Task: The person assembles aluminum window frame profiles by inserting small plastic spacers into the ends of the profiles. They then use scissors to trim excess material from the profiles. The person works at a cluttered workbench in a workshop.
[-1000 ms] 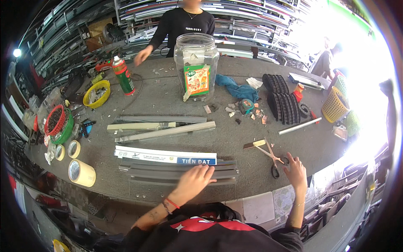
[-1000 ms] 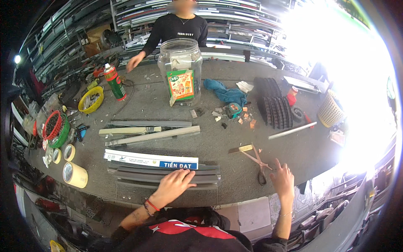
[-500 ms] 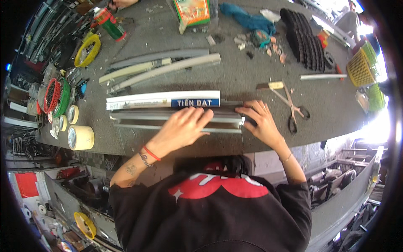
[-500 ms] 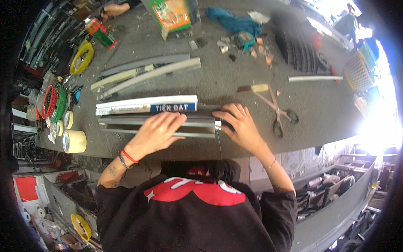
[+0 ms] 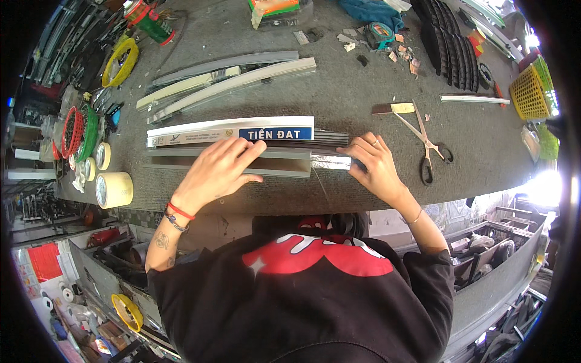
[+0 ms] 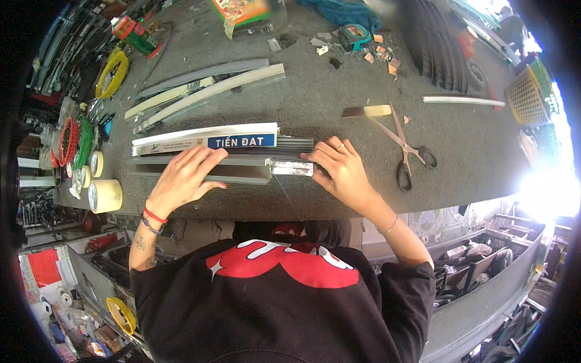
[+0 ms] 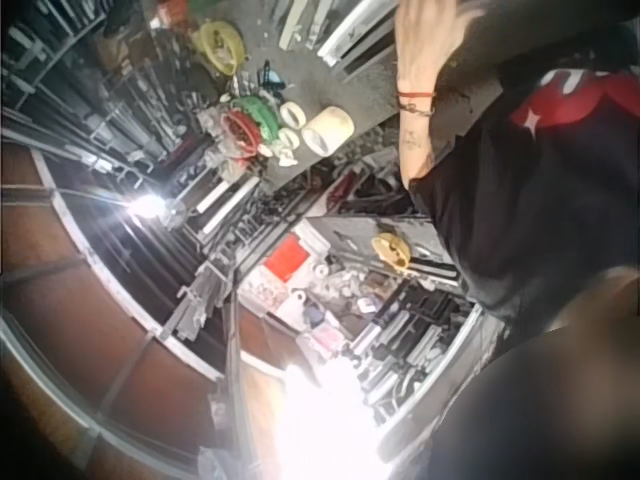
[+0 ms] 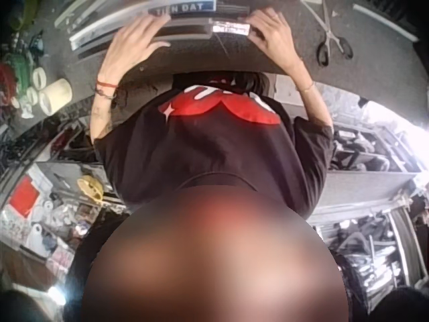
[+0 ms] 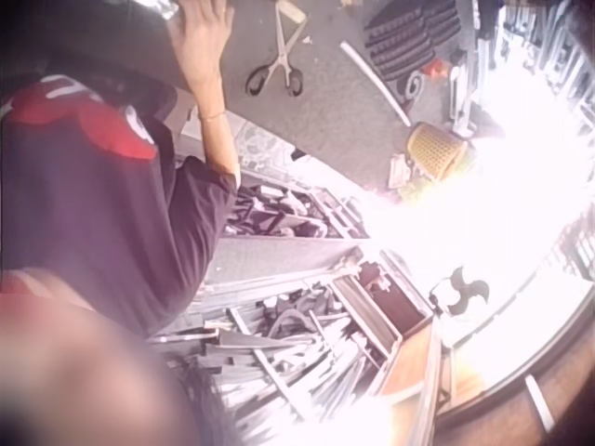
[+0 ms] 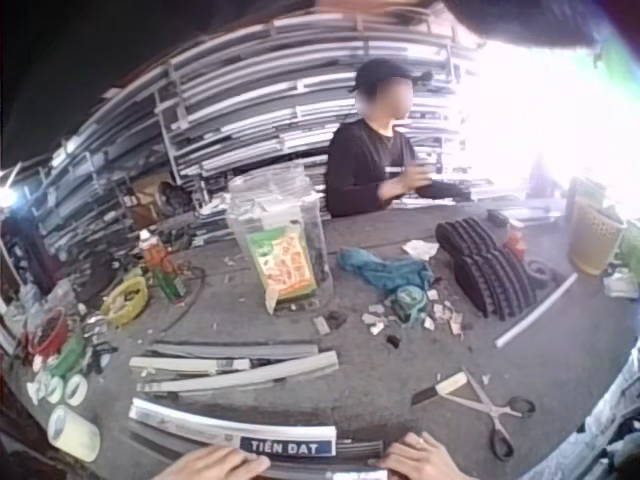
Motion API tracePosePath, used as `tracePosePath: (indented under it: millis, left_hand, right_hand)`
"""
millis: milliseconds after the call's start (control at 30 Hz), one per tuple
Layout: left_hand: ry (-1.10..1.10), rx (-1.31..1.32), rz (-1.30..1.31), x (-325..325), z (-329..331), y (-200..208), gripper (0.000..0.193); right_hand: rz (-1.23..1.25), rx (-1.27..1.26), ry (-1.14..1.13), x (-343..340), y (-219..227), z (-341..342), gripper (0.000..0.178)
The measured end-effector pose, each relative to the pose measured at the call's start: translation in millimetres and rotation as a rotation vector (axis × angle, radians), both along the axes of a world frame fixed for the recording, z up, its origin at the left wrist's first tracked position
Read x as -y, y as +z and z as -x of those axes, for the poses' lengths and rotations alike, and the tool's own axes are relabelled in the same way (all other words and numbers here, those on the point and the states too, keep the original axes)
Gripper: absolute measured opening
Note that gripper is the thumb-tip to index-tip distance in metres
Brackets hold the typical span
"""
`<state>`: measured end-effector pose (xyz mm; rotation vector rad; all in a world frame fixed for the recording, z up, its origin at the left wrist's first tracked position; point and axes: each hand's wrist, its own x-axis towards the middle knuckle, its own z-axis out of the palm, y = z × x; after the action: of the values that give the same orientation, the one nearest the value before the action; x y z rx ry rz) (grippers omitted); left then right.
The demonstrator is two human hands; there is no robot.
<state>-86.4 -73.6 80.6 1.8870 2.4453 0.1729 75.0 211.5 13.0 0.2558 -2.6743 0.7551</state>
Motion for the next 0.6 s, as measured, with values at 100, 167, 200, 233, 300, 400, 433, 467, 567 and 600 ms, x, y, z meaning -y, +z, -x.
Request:
tracePosePath:
  millis: [100,167,200,233,300,400,433,467,567,600]
  left_hand:
    - [0.008,-0.031,0.005,6.6,8.2,-0.6,0.064]
    - [0.013,-0.034,0.023,11.5,13.2,0.2,0.066]
    - [0.018,-0.043,0.035,13.3,15.9,1.1,0.067]
    - [0.024,-0.027,0.049,14.7,17.4,2.1,0.067]
    - [0.035,-0.055,0.054,12.1,18.6,2.5,0.065]
    - [0.05,-0.086,-0.031,-6.4,10.4,-3.5,0.062]
    - [0.054,-0.093,-0.076,-16.3,5.0,-7.9,0.062]
    - [-0.016,-0.229,-0.17,-29.5,-1.3,-14.8,0.063]
    - [-0.086,-0.435,-0.262,-61.5,-18.2,-31.2,0.048]
    - [-0.087,-0.451,-0.28,-69.1,-19.9,-34.6,0.04]
  right_hand:
    - [0.048,0.009,0.003,-0.9,-0.3,2.5,0.035]
    - [0.071,0.009,0.004,-0.9,-0.6,3.2,0.033]
    - [0.078,0.005,0.004,-1.0,-1.0,3.5,0.032]
    - [0.086,0.001,0.003,-1.0,-1.6,3.8,0.031]
    - [0.115,0.049,0.003,-1.9,-2.9,4.0,0.026]
    - [0.201,0.067,0.01,-2.4,-5.6,7.8,0.021]
    - [0.242,0.058,0.009,-2.2,-5.6,8.8,0.019]
    - [0.248,0.082,0.006,-2.5,-4.4,8.7,0.02]
    - [0.234,0.14,-0.006,-4.9,4.9,1.1,0.027]
    - [0.199,0.164,-0.011,-11.6,12.3,-8.2,0.032]
